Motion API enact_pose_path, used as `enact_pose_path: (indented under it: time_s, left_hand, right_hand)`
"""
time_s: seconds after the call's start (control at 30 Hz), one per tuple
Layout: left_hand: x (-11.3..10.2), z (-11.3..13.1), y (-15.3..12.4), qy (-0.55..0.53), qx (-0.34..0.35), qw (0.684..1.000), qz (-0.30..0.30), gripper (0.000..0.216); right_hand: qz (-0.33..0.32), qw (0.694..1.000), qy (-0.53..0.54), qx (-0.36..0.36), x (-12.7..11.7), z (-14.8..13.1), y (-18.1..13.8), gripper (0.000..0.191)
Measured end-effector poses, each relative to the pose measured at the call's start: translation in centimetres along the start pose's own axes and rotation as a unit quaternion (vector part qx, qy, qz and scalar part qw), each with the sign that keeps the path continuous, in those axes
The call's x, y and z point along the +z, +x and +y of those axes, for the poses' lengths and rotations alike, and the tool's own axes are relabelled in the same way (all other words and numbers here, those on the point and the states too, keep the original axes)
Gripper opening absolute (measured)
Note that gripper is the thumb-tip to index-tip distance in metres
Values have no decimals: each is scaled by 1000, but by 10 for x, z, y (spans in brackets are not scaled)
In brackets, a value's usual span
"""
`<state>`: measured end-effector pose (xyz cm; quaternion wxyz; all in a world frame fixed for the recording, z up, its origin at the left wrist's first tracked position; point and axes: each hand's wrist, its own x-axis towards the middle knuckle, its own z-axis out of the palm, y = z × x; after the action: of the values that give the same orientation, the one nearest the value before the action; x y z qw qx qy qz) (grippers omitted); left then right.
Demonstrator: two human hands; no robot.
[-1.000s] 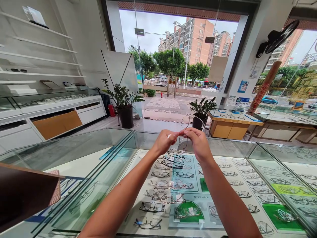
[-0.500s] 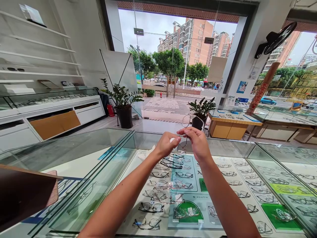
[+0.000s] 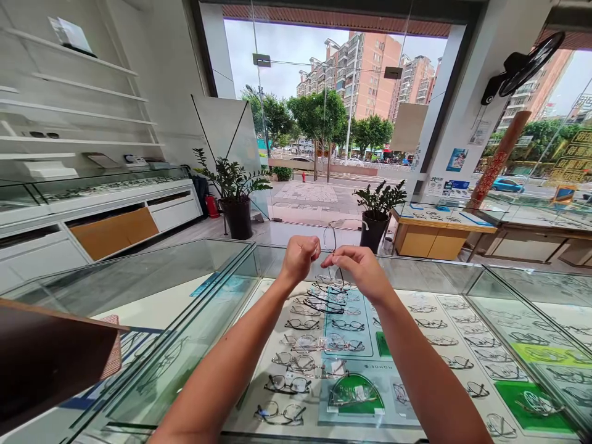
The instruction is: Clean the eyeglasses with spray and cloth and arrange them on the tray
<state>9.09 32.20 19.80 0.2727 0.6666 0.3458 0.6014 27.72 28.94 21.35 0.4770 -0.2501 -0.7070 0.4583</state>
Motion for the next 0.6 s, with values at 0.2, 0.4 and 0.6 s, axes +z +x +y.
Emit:
enact_pose_path:
  time_s: [0.2,0.4,0.6]
  left_hand:
    - [0,-5,0,-1,3,1000,16,73]
    - [-2,-10,0,2,10,1000,14,73]
    - [-21,-40,15,127,-16,987,100,64]
  right_hand:
    - [-15,1000,-15,4,0,3,0,23]
    - [-29,1000,-4,-3,1,2,-1,22]
    - [13,1000,24,-3,0,4,2,19]
